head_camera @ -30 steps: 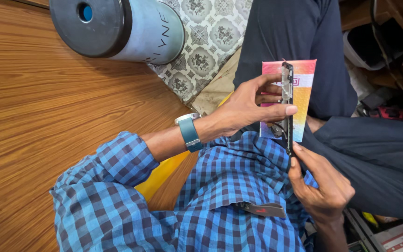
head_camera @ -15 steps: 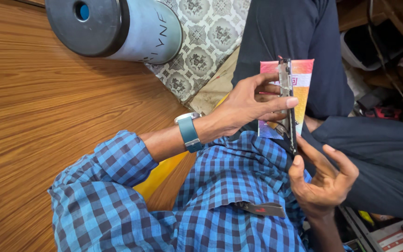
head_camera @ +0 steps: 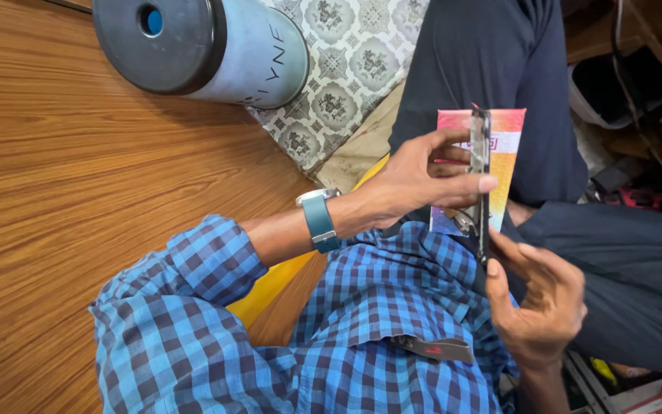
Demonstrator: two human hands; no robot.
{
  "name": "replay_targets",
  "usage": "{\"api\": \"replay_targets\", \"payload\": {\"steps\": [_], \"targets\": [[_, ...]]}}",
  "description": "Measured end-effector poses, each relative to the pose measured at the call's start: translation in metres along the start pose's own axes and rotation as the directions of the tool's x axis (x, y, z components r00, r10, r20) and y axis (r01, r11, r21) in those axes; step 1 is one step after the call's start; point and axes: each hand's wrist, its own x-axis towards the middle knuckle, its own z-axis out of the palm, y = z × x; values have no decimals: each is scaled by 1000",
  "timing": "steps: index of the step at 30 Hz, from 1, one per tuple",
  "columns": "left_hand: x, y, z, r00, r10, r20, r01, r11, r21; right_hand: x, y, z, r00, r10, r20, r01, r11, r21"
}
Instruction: The person sits cross-legged and uses a red tool to scrape and clean the internal components of a disassembled smartphone. They repeatedly wipe the motherboard and connectors, then flip the device to inspect the back and sides before continuing to clean the interior.
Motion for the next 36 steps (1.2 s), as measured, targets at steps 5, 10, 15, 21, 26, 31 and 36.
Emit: {"api": "replay_targets", "payload": {"steps": [5, 10, 15, 21, 26, 31, 36], "targets": [[-3, -3, -8, 974, 93, 204, -90, 996, -21, 17, 3, -2, 957, 262, 128, -264, 964, 5], [-9, 3, -26, 909, 10, 417, -7, 1000, -9, 31, 5, 4, 966, 212, 148, -193, 972, -134], [-18, 12, -35, 882, 63, 468, -99, 994, 52, 39, 11, 5, 990, 137, 41, -124, 966, -226], [-22, 16, -30, 906, -25, 422, -99, 958, 270, 41, 18, 3, 995, 100, 32, -88, 961, -260], [-22, 17, -28, 898, -78, 433, -92, 929, 358, 39, 20, -1, 997, 65, 44, -49, 952, -303], [-18, 14, -28, 847, 3, 532, -181, 942, 282, 41, 23, -4, 997, 40, 60, -18, 944, -330], [-19, 23, -28, 826, -20, 563, -88, 983, 163, 43, 22, -8, 997, 26, 78, -1, 953, -304]]}}
